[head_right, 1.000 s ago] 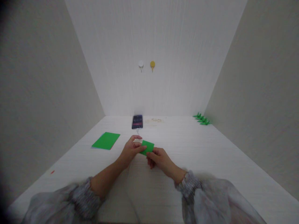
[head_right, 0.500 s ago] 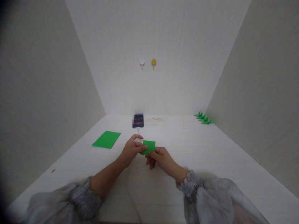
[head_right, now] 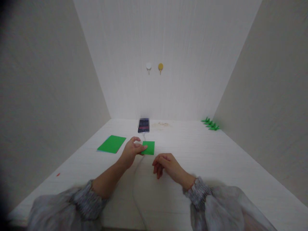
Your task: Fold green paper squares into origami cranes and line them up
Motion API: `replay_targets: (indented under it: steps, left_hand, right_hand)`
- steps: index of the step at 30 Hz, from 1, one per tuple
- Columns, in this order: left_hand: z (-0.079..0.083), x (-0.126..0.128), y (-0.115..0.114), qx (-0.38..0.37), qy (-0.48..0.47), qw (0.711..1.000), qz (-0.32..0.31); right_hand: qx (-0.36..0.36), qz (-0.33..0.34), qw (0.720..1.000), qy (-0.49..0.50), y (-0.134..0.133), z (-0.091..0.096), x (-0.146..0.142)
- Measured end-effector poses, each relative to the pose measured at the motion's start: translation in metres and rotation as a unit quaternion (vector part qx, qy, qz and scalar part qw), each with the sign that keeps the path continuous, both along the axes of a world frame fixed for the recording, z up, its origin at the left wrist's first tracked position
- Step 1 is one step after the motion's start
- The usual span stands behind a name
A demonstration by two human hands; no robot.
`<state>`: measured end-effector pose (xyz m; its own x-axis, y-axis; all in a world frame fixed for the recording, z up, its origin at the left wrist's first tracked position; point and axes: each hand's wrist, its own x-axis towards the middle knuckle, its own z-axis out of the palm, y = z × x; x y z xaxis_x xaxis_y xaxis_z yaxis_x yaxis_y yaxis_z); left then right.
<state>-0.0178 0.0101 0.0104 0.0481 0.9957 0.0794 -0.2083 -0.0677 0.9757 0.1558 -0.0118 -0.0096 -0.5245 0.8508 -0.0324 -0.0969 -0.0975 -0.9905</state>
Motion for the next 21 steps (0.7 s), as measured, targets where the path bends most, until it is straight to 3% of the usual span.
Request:
replay_targets:
  steps: [3, 6, 11, 17, 21]
  left_hand:
    - [-0.003, -0.005, 0.002, -0.006, -0.003, 1.000, -0.004]
    - [-0.007, -0.002, 0.001, -0.023, -0.004, 0.996, -0.082]
    - [-0.010, 0.006, -0.004, -0.033, 0.014, 0.984, -0.173]
    - [-0.010, 0.011, -0.006, -0.023, -0.023, 0.988, -0.152]
    - [-0.011, 0.012, -0.005, -0.020, -0.026, 0.991, -0.133]
  right_hand:
    - [0.007, -0.043, 0.999, 0.019, 0.002, 0.001, 0.001]
    - [0.006, -0.092, 0.995, 0.043, 0.004, 0.002, -0.001]
    - [0.005, -0.093, 0.995, 0.024, 0.006, -0.002, -0.002]
    - [0.040, -0.167, 0.985, 0.010, 0.008, -0.003, 0.000]
    - [0.076, -0.163, 0.984, 0.014, 0.007, 0.000, -0.001]
